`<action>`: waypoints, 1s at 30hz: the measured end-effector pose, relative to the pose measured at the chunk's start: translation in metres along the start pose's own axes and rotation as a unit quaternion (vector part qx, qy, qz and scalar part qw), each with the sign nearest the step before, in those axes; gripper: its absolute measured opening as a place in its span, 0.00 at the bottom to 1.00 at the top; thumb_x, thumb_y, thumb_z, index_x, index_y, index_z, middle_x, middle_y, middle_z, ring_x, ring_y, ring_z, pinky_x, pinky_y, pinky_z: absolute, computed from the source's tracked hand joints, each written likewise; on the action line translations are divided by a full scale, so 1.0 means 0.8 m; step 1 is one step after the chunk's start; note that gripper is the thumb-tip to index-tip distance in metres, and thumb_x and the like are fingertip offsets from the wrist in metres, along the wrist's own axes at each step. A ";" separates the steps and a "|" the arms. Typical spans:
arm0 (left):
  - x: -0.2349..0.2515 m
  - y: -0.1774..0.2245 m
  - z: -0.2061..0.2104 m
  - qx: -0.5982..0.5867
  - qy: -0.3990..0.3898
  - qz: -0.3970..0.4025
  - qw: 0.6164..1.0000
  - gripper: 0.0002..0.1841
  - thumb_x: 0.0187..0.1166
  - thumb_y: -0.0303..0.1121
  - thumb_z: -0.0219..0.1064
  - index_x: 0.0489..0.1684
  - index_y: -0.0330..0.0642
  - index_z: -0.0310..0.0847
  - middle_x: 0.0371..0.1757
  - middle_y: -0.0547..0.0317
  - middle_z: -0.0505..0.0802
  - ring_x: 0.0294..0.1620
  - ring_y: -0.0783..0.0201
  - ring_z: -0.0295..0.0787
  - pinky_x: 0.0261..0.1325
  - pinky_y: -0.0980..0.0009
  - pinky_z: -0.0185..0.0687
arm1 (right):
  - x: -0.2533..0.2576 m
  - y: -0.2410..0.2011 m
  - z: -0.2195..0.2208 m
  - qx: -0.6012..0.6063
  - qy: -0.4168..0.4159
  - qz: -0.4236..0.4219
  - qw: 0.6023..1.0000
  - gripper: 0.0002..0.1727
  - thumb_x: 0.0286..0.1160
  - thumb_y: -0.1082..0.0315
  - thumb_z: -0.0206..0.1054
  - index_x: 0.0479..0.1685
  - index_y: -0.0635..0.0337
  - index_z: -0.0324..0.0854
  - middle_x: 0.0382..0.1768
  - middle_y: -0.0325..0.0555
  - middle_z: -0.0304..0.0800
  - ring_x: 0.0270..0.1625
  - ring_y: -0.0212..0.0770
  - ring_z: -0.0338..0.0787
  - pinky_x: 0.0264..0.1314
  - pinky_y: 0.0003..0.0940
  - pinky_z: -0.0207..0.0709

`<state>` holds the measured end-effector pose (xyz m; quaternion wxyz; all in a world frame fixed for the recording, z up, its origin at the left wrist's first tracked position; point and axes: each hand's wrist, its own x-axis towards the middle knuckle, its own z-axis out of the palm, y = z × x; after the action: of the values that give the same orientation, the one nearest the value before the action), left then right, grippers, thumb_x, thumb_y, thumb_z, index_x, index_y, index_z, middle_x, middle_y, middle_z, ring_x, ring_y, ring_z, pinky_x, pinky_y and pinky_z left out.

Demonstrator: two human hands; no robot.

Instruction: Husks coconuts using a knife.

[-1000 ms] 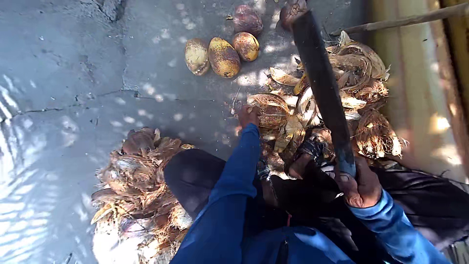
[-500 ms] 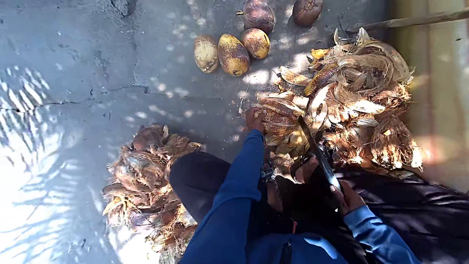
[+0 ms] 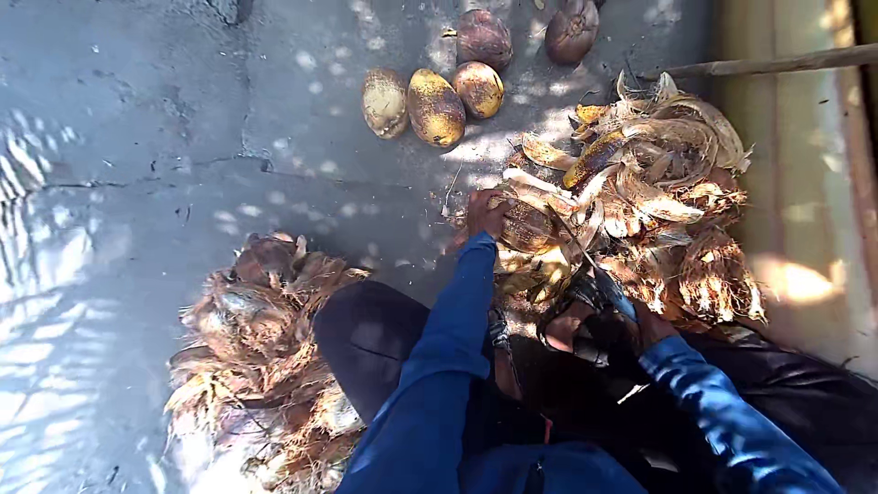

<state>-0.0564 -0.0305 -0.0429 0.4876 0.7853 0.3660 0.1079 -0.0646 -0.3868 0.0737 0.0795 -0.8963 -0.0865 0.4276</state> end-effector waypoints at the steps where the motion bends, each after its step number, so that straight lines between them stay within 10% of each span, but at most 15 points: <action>1: 0.008 0.006 -0.002 -0.007 -0.010 0.007 1.000 0.18 0.68 0.40 0.80 0.53 0.43 0.91 0.64 0.43 0.86 0.68 0.46 0.80 0.71 0.45 0.75 | -0.008 0.001 -0.003 0.088 0.003 -0.037 0.995 0.27 0.92 0.55 0.52 0.72 0.72 0.74 0.44 0.69 0.91 0.45 0.63 0.93 0.54 0.59 0.85; 3: 0.005 -0.004 -0.011 -0.021 -0.016 0.002 1.000 0.17 0.68 0.36 0.79 0.52 0.40 0.90 0.64 0.42 0.86 0.68 0.46 0.80 0.72 0.44 0.74 | -0.053 0.007 0.020 0.357 -0.008 -0.110 0.928 0.23 0.86 0.50 0.46 0.50 0.64 0.74 0.16 0.39 0.77 0.11 0.35 0.76 0.13 0.32 0.76; 4: 0.007 -0.009 -0.012 -0.035 -0.021 0.002 0.999 0.16 0.67 0.33 0.78 0.52 0.38 0.90 0.63 0.42 0.86 0.67 0.47 0.80 0.72 0.46 0.73 | -0.067 0.009 0.025 0.448 -0.004 -0.125 0.885 0.25 0.83 0.44 0.51 0.50 0.59 0.74 0.15 0.32 0.76 0.08 0.29 0.73 0.08 0.27 0.73; 7: 0.016 -0.004 -0.014 -0.046 -0.056 0.006 0.997 0.14 0.66 0.27 0.78 0.50 0.35 0.89 0.63 0.41 0.88 0.68 0.48 0.81 0.74 0.48 0.73 | -0.058 0.025 0.015 0.293 0.163 -0.141 0.932 0.32 0.84 0.45 0.50 0.59 0.70 0.77 0.22 0.43 0.82 0.17 0.38 0.80 0.20 0.39 0.79; 10: 0.010 0.012 -0.005 -0.035 -0.080 0.076 0.993 0.16 0.57 0.23 0.79 0.45 0.34 0.90 0.62 0.43 0.88 0.68 0.50 0.81 0.75 0.51 0.74 | 0.002 0.018 -0.027 0.164 0.193 -0.037 0.967 0.31 0.91 0.54 0.54 0.71 0.79 0.73 0.50 0.76 0.89 0.53 0.72 0.91 0.62 0.70 0.78; 13: -0.016 0.032 0.004 0.033 -0.092 0.198 0.975 0.14 0.51 0.30 0.80 0.38 0.42 0.91 0.62 0.48 0.89 0.68 0.48 0.82 0.72 0.46 0.76 | 0.075 0.009 -0.049 0.141 0.171 0.047 0.974 0.33 0.91 0.52 0.56 0.81 0.73 0.67 0.68 0.76 0.82 0.72 0.71 0.83 0.78 0.67 0.70; 16: -0.055 0.062 0.010 0.085 -0.101 0.273 0.953 0.14 0.51 0.36 0.77 0.36 0.44 0.93 0.62 0.48 0.90 0.71 0.42 0.79 0.76 0.39 0.68 | 0.105 -0.007 -0.060 0.104 0.164 0.047 0.980 0.35 0.83 0.53 0.66 0.81 0.71 0.69 0.79 0.78 0.69 0.81 0.75 0.72 0.81 0.70 0.65; 21: -0.110 0.093 0.031 0.127 -0.141 0.396 0.898 0.08 0.56 0.34 0.73 0.29 0.44 0.94 0.57 0.47 0.94 0.68 0.38 0.84 0.84 0.31 0.54 | 0.111 -0.061 -0.053 0.147 0.211 -0.254 0.932 0.59 0.50 0.45 0.88 0.88 0.60 0.65 0.85 0.69 0.64 0.84 0.72 0.67 0.80 0.71 0.65; 24: -0.134 0.092 0.037 0.137 -0.159 0.436 0.875 0.09 0.59 0.37 0.70 0.29 0.46 0.95 0.58 0.47 0.95 0.70 0.35 0.83 0.84 0.31 0.53 | 0.143 -0.078 -0.058 0.096 0.149 -0.290 0.940 0.68 0.41 0.51 0.94 0.93 0.51 0.57 0.88 0.66 0.59 0.87 0.69 0.64 0.82 0.69 0.64; 30: -0.136 0.076 0.015 0.122 -0.085 0.273 0.950 0.14 0.57 0.24 0.69 0.42 0.40 0.93 0.80 0.36 0.79 0.83 0.34 0.69 0.84 0.37 0.62 | 0.163 -0.066 -0.032 0.089 0.218 -0.291 0.927 0.38 0.47 0.54 0.88 0.64 0.58 0.85 0.65 0.67 0.82 0.67 0.69 0.83 0.63 0.69 0.80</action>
<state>-0.0984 -0.1279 0.0232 0.3691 0.9150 0.1052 0.1245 0.0311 -0.3080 0.0030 0.2969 -0.8922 -0.2855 0.1856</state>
